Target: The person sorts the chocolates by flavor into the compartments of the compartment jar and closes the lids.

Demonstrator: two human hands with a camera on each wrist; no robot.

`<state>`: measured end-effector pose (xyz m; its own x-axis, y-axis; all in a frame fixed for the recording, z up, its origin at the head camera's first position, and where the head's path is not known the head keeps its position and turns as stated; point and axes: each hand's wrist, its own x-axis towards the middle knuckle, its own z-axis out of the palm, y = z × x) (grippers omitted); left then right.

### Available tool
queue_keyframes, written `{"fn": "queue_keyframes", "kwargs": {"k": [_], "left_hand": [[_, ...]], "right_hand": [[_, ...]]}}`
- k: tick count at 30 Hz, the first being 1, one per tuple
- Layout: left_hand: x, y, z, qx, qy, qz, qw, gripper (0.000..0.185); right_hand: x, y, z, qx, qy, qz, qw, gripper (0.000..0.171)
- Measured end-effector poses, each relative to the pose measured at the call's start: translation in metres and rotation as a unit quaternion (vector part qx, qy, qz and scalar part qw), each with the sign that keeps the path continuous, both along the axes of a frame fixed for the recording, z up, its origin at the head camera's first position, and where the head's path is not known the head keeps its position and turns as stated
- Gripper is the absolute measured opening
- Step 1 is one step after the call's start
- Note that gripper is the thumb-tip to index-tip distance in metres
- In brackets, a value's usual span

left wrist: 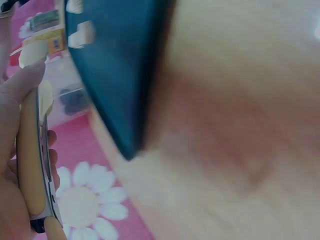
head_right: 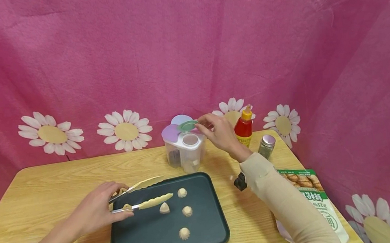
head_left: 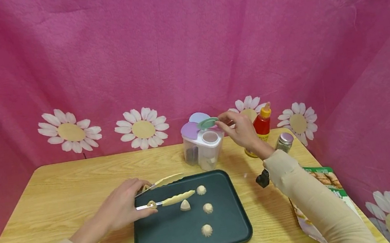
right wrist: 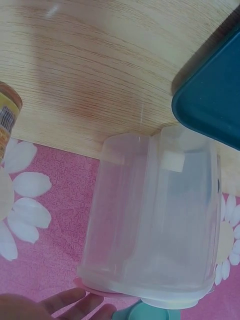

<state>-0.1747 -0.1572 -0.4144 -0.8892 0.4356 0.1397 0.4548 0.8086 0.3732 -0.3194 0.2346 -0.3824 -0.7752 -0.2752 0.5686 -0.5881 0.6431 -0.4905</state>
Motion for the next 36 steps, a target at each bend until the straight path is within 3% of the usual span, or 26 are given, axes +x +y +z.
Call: {"fn": "queue_keyframes", "kwargs": {"k": [8, 15, 27, 30, 36], "left_hand": [[0.017, -0.008, -0.026, -0.007, -0.049, 0.013, 0.9987, 0.065], [0.021, -0.006, -0.036, -0.013, -0.049, 0.016, 0.9986, 0.059], [0.020, -0.007, -0.038, -0.009, -0.075, 0.006, 0.9971, 0.050], [0.019, -0.007, -0.036, -0.003, -0.067, -0.002, 0.9978, 0.049], [0.009, 0.000, -0.025, 0.014, -0.007, -0.026, 0.9995, 0.049]], "right_hand": [[0.000, 0.000, 0.000, 0.003, 0.008, 0.000, 1.000, 0.017], [0.001, 0.001, -0.001, 0.002, 0.004, -0.007, 1.000, 0.017], [0.001, 0.000, -0.001, -0.001, 0.002, -0.003, 1.000, 0.018], [0.000, 0.000, -0.001, -0.002, 0.002, -0.002, 1.000, 0.018], [0.000, 0.001, -0.001, 0.000, -0.001, -0.003, 1.000, 0.018]]}}
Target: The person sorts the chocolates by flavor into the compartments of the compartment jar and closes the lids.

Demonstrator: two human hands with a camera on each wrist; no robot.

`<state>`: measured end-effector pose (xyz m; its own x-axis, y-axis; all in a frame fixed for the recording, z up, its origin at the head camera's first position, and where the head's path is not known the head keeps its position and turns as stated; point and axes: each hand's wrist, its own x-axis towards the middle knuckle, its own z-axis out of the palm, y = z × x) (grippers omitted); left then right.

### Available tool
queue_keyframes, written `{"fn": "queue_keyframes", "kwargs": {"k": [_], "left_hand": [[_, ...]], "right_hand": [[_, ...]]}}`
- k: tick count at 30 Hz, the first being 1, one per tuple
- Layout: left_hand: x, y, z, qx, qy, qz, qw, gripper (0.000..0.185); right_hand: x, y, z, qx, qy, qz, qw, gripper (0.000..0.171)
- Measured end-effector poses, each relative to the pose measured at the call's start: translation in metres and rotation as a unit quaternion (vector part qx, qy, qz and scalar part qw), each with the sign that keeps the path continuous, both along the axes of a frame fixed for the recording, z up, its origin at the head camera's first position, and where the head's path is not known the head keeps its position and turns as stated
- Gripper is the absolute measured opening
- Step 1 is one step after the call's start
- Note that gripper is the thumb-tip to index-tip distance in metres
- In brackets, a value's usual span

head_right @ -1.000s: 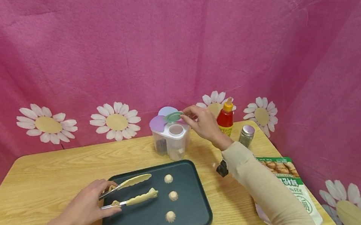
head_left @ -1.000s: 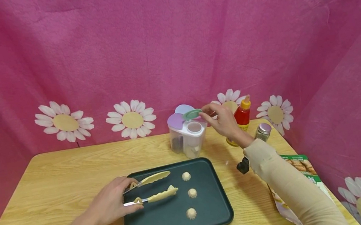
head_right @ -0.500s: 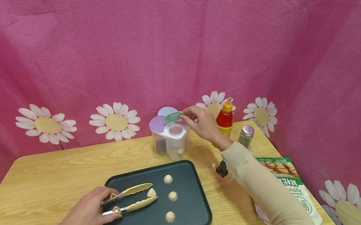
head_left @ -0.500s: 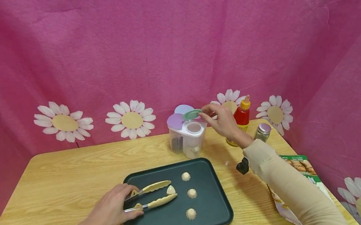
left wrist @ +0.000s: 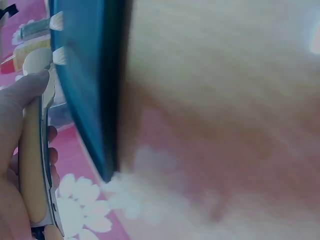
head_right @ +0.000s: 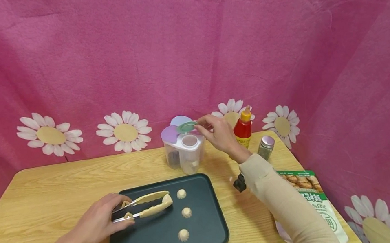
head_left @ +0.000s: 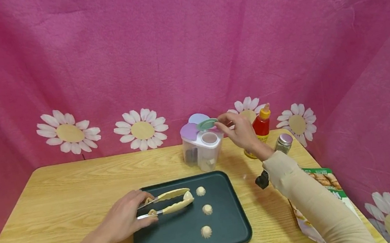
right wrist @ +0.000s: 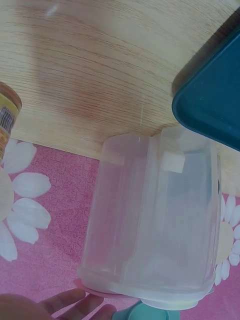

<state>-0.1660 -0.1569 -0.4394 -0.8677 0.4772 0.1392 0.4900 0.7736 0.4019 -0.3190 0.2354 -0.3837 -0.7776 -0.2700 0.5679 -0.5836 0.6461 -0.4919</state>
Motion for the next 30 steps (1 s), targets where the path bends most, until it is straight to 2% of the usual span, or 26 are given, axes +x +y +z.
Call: {"fn": "queue_keyframes", "kwargs": {"k": [7, 17, 24, 30], "left_hand": [[-0.023, 0.016, 0.016, 0.026, 0.035, 0.006, 0.9990, 0.053], [-0.052, 0.039, 0.045, 0.071, 0.088, -0.004, 0.9936, 0.054], [-0.072, 0.055, 0.065, 0.081, 0.094, -0.010, 0.9922, 0.052], [-0.087, 0.066, 0.077, 0.078, 0.090, -0.017, 0.9927, 0.049]], "right_hand": [[0.001, 0.000, 0.002, 0.002, 0.000, -0.003, 1.000, 0.019], [0.001, -0.001, 0.001, 0.004, 0.000, -0.004, 1.000, 0.018], [0.001, -0.001, 0.002, 0.004, -0.003, -0.006, 1.000, 0.018], [0.001, -0.001, 0.001, 0.003, 0.002, -0.003, 1.000, 0.017]]}}
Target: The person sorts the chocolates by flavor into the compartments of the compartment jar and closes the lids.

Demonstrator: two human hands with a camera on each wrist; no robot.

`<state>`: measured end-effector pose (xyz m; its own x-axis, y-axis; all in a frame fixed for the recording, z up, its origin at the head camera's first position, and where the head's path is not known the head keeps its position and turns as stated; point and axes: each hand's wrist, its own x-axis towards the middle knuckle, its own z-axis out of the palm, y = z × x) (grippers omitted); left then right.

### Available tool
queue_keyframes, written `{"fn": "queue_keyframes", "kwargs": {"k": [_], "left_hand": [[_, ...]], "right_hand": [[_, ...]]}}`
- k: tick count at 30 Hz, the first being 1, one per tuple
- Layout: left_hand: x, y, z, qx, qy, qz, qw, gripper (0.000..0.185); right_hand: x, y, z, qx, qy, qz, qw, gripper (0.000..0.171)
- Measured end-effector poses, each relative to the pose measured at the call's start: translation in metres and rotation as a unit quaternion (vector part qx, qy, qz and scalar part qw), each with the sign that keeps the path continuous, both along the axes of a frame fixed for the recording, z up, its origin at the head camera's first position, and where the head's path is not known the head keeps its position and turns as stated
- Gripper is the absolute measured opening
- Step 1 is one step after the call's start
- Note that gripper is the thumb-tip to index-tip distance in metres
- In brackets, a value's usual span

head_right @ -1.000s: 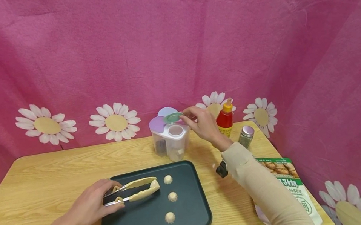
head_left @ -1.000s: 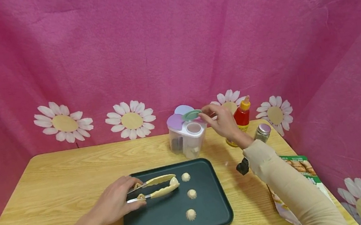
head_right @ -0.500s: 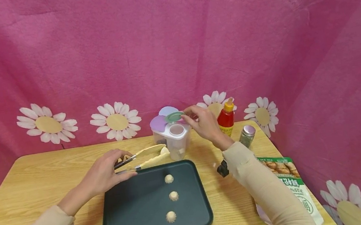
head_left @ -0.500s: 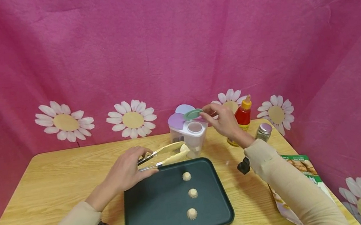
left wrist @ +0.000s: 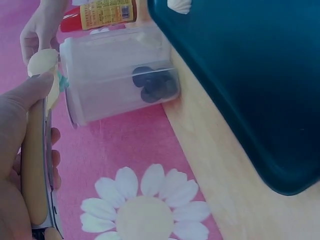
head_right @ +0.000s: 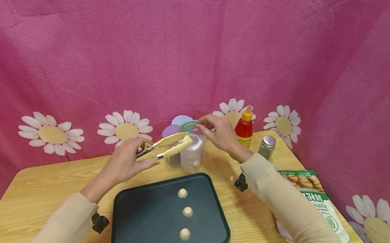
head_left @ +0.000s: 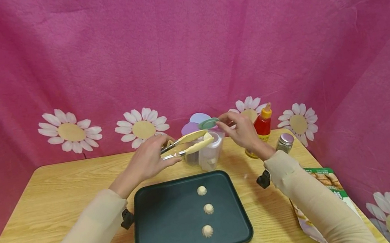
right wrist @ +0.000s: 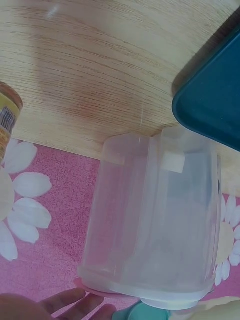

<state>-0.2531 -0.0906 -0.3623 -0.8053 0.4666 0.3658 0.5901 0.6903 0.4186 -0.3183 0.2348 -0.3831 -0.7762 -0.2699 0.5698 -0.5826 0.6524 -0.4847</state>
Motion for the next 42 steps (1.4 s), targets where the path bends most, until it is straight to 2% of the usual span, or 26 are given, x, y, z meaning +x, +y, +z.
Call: {"fn": "queue_keyframes", "kwargs": {"k": [6, 11, 16, 20, 24, 33, 38, 42], "left_hand": [[-0.009, 0.007, 0.004, -0.003, -0.020, 0.003, 0.9998, 0.053], [-0.009, 0.007, 0.005, -0.001, -0.028, 0.005, 0.9996, 0.056], [-0.001, 0.000, 0.003, -0.010, -0.020, 0.008, 0.9997, 0.056], [0.013, -0.012, -0.002, -0.037, -0.031, 0.014, 0.9988, 0.061], [0.028, -0.025, -0.012, -0.065, -0.049, 0.011, 0.9966, 0.063], [0.057, -0.042, -0.047, -0.098, -0.088, 0.006, 0.9913, 0.059], [0.063, -0.042, -0.066, -0.105, -0.111, 0.007, 0.9882, 0.057], [0.063, -0.039, -0.077, -0.112, -0.130, 0.015, 0.9852, 0.059]], "right_hand": [[0.000, -0.001, 0.000, 0.000, 0.007, 0.004, 1.000, 0.017], [-0.001, -0.001, 0.001, -0.001, 0.012, 0.008, 1.000, 0.017], [-0.002, -0.001, 0.000, 0.000, 0.012, 0.008, 1.000, 0.017], [-0.003, -0.001, 0.000, 0.000, 0.012, 0.009, 1.000, 0.018], [-0.003, 0.000, 0.000, -0.001, 0.009, 0.008, 1.000, 0.018], [-0.002, 0.000, 0.000, -0.002, 0.007, 0.006, 1.000, 0.018], [-0.001, 0.000, -0.001, -0.006, 0.020, 0.006, 1.000, 0.017], [-0.002, -0.001, -0.001, -0.004, 0.019, 0.009, 1.000, 0.017]]}}
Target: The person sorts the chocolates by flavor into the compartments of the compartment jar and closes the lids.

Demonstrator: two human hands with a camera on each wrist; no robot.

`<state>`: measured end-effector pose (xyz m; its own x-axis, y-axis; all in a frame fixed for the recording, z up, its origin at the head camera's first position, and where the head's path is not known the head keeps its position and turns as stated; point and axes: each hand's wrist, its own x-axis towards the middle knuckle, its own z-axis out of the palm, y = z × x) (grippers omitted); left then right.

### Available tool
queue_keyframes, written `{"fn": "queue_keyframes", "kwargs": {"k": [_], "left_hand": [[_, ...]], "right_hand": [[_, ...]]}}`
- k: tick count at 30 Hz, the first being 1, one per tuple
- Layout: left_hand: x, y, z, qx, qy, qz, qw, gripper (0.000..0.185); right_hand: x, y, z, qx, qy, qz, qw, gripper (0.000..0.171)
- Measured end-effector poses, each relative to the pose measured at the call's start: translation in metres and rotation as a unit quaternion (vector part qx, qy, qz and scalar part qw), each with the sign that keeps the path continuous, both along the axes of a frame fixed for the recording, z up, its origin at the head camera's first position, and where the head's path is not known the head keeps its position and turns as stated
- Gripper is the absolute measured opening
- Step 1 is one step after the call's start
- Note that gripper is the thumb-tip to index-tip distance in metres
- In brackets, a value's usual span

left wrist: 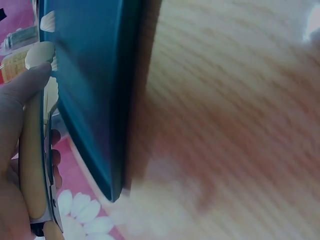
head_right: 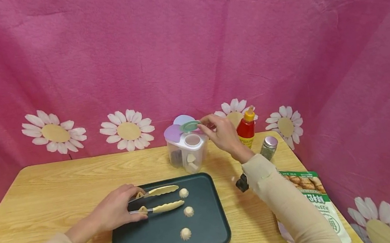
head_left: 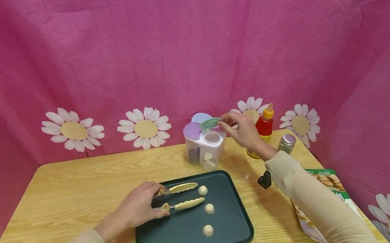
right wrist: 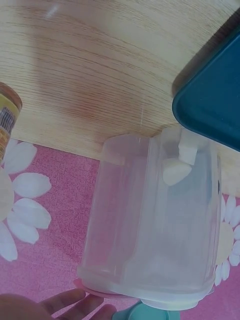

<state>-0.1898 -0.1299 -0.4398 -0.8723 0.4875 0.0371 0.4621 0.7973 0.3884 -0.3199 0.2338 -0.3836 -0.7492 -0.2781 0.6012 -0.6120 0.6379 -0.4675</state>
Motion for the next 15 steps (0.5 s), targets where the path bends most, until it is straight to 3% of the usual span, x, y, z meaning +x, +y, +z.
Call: {"fn": "queue_keyframes", "kwargs": {"k": [8, 15], "left_hand": [[-0.006, 0.011, -0.008, -0.006, -0.013, 0.009, 0.9999, 0.060], [-0.012, 0.014, -0.012, -0.005, -0.004, 0.001, 1.0000, 0.048]], "right_hand": [[0.000, 0.001, -0.001, 0.001, -0.013, -0.002, 1.000, 0.018], [-0.001, 0.001, -0.001, 0.001, -0.002, -0.002, 1.000, 0.017]]}}
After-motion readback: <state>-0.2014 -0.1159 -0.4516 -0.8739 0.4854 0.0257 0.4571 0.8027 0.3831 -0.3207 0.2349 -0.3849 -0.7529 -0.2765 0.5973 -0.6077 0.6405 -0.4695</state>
